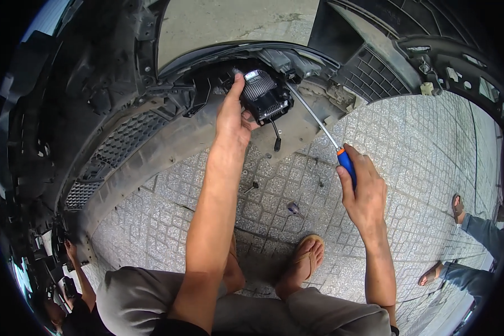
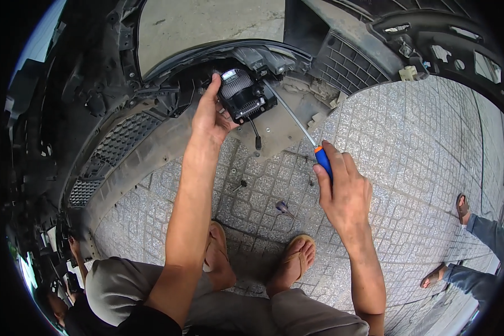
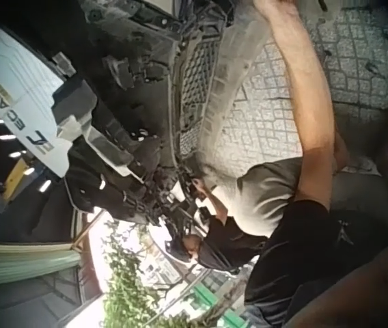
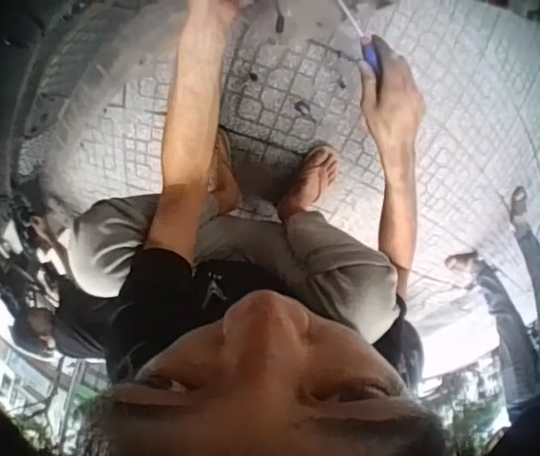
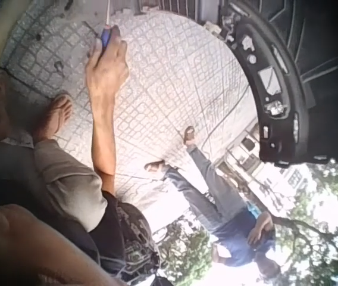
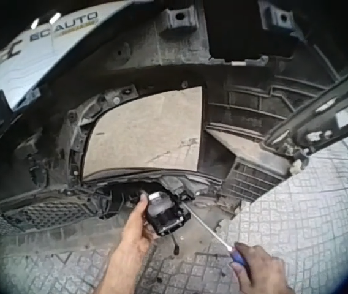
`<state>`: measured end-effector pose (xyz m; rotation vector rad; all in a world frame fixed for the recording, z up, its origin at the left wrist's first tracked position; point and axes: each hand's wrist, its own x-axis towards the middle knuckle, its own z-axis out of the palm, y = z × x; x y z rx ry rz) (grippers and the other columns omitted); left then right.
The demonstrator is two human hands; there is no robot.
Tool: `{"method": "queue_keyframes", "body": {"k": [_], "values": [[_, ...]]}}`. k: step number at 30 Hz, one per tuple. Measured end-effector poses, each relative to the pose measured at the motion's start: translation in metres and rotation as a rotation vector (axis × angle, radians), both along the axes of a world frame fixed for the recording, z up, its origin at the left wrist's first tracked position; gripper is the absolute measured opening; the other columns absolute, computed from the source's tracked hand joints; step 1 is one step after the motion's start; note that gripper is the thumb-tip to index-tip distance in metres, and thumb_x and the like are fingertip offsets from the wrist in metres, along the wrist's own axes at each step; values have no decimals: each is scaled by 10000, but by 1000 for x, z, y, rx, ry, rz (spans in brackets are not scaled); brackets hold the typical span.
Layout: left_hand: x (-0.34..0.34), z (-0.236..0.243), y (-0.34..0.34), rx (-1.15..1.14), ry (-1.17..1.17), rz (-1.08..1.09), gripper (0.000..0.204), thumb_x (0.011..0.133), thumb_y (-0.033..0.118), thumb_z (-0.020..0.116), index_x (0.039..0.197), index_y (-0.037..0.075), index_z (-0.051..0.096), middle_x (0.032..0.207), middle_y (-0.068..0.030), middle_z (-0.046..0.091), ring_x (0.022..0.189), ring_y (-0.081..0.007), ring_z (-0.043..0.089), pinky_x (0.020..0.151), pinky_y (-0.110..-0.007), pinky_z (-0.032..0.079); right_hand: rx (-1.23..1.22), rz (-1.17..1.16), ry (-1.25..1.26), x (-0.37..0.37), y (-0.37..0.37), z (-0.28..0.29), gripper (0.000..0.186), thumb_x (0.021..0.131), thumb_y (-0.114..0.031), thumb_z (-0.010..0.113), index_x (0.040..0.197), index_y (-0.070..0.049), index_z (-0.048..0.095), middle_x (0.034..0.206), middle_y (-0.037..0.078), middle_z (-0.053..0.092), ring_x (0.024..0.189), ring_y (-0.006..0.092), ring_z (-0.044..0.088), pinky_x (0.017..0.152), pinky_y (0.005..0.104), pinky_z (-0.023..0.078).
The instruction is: Installing new aftermarket LED lighting modules onto a car bumper using a screwdriver and small bolts.
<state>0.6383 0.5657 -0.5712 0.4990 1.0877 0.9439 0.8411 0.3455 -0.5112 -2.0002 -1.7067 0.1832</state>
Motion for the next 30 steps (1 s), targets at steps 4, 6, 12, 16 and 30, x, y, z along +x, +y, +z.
{"method": "queue_keyframes", "body": {"k": [4, 6, 12, 16, 30], "values": [[-2, 2, -1, -14, -21, 44, 525, 931, 564, 712, 1206, 124, 638, 1082, -65, 698, 954, -244, 714, 754, -534, 592, -343, -191, 997, -1, 7, 17, 360, 1021, -183, 640, 1350, -43, 598, 783, 82, 643, 496, 109, 531, 452, 273, 422], [0, 4, 2, -9, -42, 65, 525, 936, 532, 722, 1198, 88, 626, 1068, -83, 696, 938, -263, 732, 764, -557, 600, -381, -210, 1280, 13, 10, 18, 358, 1025, -185, 641, 1347, -35, 591, 787, 63, 631, 486, 82, 492, 452, 250, 390], [-4, 4, 8, -48, -50, 43, 533, 930, 516, 737, 1159, 48, 628, 916, -52, 710, 856, -240, 742, 815, -584, 599, -129, -37, 444, -5, 5, 18, 348, 1015, -210, 656, 1330, -75, 598, 820, 61, 619, 539, 121, 559, 450, 278, 447], [1, 8, 10, -38, -40, 50, 524, 930, 508, 740, 1113, 25, 652, 1004, -87, 734, 944, -299, 754, 855, -644, 572, 69, 44, 103, -3, 4, -9, 337, 1031, -225, 638, 1319, -52, 610, 838, 81, 666, 524, 93, 549, 437, 250, 418], [-4, 6, 8, -39, -31, 6, 505, 971, 523, 688, 1164, 61, 624, 1007, -87, 686, 947, -277, 730, 810, -652, 587, 39, 20, 158, 0, 4, -1, 342, 1002, -193, 677, 1314, -61, 626, 837, 45, 631, 569, 100, 562, 486, 237, 438]]}}
